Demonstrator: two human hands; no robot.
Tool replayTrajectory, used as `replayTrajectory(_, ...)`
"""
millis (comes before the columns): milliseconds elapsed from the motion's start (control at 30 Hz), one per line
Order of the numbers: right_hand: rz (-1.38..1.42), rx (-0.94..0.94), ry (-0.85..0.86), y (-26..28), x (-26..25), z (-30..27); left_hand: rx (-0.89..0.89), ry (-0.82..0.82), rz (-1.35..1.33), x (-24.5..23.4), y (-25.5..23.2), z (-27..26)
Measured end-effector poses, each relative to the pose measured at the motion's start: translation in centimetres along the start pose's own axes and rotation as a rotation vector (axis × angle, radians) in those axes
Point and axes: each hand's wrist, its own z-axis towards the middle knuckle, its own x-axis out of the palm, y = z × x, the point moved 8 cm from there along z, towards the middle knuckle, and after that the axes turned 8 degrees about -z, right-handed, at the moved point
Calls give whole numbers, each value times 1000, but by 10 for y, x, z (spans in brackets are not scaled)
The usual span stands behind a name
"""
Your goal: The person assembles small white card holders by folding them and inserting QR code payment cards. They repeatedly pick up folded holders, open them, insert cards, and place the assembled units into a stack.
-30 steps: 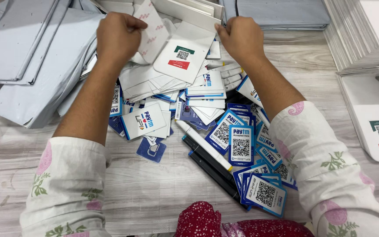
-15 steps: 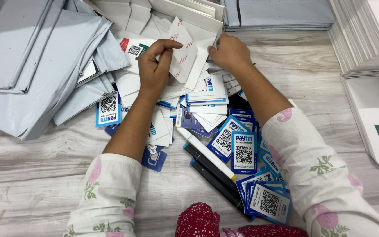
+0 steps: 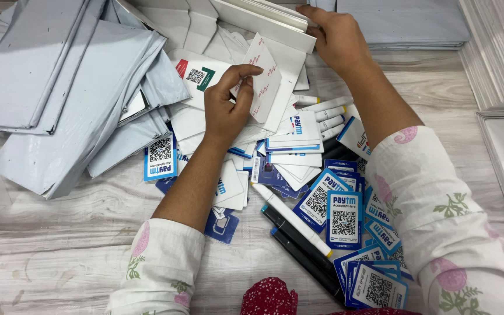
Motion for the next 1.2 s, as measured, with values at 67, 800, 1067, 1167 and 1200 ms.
replayTrajectory(67,-35,-45,-9,15,-12,2,38,-8,-1,-3,-1,-1)
replayTrajectory(800,-323,-377,-303,89,-104,-89,107,-212,89,-49,-27,3)
replayTrajectory(1067,111,-440,-448,126,-172,-90,177,-172,-305,-21,-94,6)
replayTrajectory(1167,58,-352,-462,125,-172,-102,95,-47,-293,12,-119,-5)
replayTrajectory(1200,68,-388,-461,128,-165,-111,23,3,-257,23,-122,-7)
